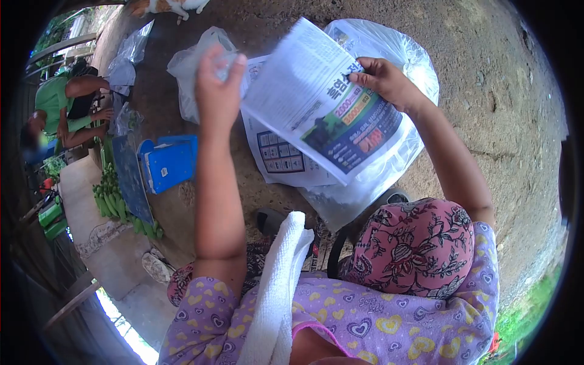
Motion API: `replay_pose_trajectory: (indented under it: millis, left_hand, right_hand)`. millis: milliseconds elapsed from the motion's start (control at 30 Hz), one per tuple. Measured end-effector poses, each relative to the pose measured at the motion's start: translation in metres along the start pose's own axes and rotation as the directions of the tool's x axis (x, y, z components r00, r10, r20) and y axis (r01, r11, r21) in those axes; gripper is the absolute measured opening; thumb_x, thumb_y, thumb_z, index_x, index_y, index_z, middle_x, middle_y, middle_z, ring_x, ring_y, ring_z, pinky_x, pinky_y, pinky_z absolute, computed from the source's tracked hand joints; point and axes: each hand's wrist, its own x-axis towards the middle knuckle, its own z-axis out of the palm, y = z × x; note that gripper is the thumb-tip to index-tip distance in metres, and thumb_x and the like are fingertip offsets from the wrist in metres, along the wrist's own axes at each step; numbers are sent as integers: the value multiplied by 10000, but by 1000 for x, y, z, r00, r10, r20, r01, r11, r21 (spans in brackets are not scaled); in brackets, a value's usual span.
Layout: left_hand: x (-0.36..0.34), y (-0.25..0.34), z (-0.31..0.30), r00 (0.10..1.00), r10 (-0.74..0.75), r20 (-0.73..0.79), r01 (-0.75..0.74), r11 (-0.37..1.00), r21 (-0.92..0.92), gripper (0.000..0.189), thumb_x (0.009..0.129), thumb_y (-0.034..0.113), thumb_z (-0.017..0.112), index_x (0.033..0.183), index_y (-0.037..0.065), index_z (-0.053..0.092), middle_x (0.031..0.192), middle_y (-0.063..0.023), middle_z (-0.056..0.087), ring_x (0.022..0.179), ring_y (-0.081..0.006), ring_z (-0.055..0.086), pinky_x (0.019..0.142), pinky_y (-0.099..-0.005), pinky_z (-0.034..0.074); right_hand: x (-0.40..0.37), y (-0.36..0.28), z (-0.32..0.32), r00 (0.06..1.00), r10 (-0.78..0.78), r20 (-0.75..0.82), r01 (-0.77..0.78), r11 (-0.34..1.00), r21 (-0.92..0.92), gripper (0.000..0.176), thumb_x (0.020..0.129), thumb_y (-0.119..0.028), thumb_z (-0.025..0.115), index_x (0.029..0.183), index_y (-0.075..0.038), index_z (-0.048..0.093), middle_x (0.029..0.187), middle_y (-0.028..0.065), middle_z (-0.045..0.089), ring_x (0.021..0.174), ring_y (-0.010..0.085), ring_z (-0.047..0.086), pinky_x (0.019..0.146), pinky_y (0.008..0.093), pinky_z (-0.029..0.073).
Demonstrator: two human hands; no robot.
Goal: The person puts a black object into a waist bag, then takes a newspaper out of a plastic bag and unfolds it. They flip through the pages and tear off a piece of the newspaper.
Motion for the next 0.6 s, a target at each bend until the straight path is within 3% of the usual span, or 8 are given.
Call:
replay_pose_trajectory:
  millis: [33, 67, 133, 167, 300, 333, 500, 600]
  left_hand:
    - [-11, -23, 13, 980, -189, 56, 192, 980, -49, 507, 838, 269, 709, 1202, -26, 515, 1181, -144, 577, 1059, -206, 557, 878, -335, 451]
    - [-23, -47, 26, 922, -367, 122, 378, 922, -86, 546, 833, 286, 713, 1217, -37, 498, 1189, -155, 571, 1054, -217, 558, 865, -338, 456]
    - [-50, -124, 48, 785, -521, 335, 558, 830, -17, 599, 847, 306, 693, 1258, -54, 448, 1167, -162, 574, 1036, -232, 566, 847, -335, 462]
    - [-66, -111, 53, 711, -614, 343, 660, 750, -25, 588, 859, 307, 676, 1264, -49, 442, 1154, -152, 576, 1015, -223, 576, 843, -336, 465]
    - [-115, -117, 80, 489, -752, 443, 867, 475, -150, 435, 891, 310, 636, 1208, 37, 517, 1094, -80, 583, 1004, -183, 573, 837, -335, 441]
    - [-117, -115, 82, 475, -750, 460, 877, 446, -178, 429, 895, 308, 631, 1209, 39, 518, 1094, -79, 583, 1001, -180, 574, 831, -333, 443]
    - [-111, -103, 95, 414, -738, 533, 908, 373, -189, 390, 912, 305, 602, 1207, 60, 528, 1085, -63, 585, 968, -174, 582, 809, -329, 455]
    - [-108, -96, 101, 408, -704, 582, 902, 411, -135, 400, 927, 360, 572, 1197, 67, 539, 1120, -55, 579, 1009, -179, 556, 840, -364, 445]
  right_hand:
    - [8, 24, -11, 996, 89, -14, -88, 995, 55, 314, 878, -169, 642, 1148, -15, 599, 967, 114, 686, 897, 214, 656, 873, 346, 505]
    - [12, 50, -19, 987, 35, -159, -78, 960, -271, 357, 866, -178, 652, 1178, -20, 578, 1011, 134, 666, 928, 249, 646, 885, 368, 498]
    - [17, 89, -29, 918, -189, -348, -177, 589, -788, 449, 841, -198, 671, 1236, -32, 536, 1098, 173, 626, 990, 318, 624, 909, 412, 484]
    - [8, 88, -18, 846, -330, -418, -189, 548, -815, 530, 792, -197, 702, 1264, -48, 512, 1191, 184, 548, 1077, 362, 549, 949, 419, 454]
    - [-8, 73, 24, 836, -482, -263, -12, 463, -887, 543, 761, -148, 703, 1262, -91, 501, 1211, 136, 519, 1118, 320, 497, 984, 386, 414]
    - [-9, 77, 34, 844, -500, -196, 56, 446, -893, 530, 759, -160, 702, 1246, -85, 506, 1220, 130, 517, 1120, 324, 491, 989, 390, 405]
    - [-11, 108, 63, 868, -468, -166, 43, 403, -914, 546, 749, -219, 717, 1236, -79, 511, 1287, 121, 500, 1189, 335, 458, 1015, 394, 385]
    - [-8, 112, 53, 892, -402, -208, 45, 536, -843, 572, 784, -301, 698, 1269, -76, 495, 1285, 135, 515, 1215, 367, 444, 1031, 420, 368]
